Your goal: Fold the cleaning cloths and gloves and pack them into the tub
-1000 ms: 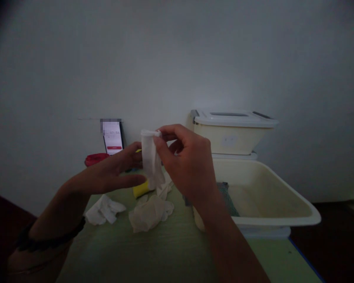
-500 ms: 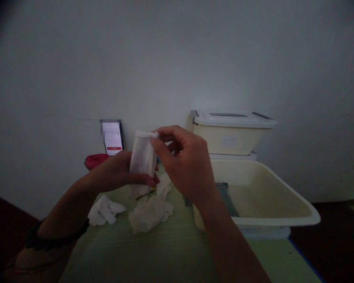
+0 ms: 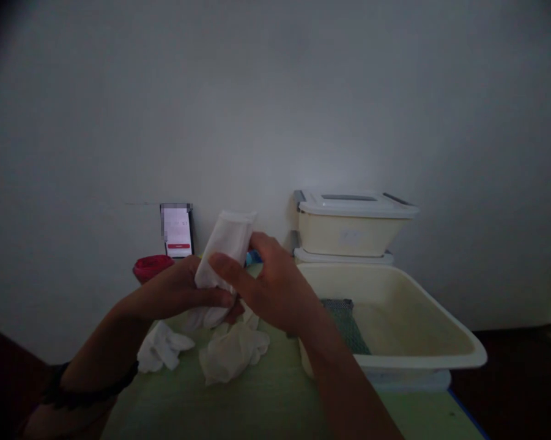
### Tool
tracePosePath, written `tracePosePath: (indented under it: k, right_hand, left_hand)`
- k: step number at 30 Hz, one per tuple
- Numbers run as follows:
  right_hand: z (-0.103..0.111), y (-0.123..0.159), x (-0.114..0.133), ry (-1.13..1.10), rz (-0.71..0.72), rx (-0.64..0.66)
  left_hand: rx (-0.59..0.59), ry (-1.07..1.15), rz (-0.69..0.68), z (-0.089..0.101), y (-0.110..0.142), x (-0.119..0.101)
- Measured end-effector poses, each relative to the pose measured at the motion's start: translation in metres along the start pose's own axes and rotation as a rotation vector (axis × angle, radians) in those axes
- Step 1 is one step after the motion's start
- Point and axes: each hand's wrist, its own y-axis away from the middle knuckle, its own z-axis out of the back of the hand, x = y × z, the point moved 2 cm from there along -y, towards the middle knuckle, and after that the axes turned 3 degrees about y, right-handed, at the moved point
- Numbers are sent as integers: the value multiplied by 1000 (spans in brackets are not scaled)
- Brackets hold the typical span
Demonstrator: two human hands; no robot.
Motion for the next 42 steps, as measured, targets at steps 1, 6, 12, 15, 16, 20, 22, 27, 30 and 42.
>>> tracePosePath:
  k: [1,6,12,15,16,20,22,27,30,42]
  right_hand:
    - [0,0,0,-1,-6,-21]
    - [5,0,-1,-131,-28,-162]
    - [13,2,-4,-186,-45,-276]
    - [15,2,-2,-169,-29,-309]
    - [15,2,-1,-166,-29,-309]
    - [13,2,-1,-179,-33,-202]
    - [11,2,0,-178,4,-130]
    - [9,2,5,-23,122,-141]
    - [9,2,8,76,169,-161]
    - [10,5,6,166,208,-141]
  left_hand:
    - [4,5,13,-1,0,-1]
    - [53,49,79,-10,-1,0]
    - [119,163,110,-15,-3,4]
    - [180,220,124,-15,-3,4]
    - [202,211,123,-15,-2,3]
    - [249,0,51,-9,0,-1]
    - [214,-60,9,-7,1,-1]
    - [124,-110,-21,-6,-2,2]
    - [56,-160,-19,-7,-3,2]
    - [-76,-217,-12,4,-9,12]
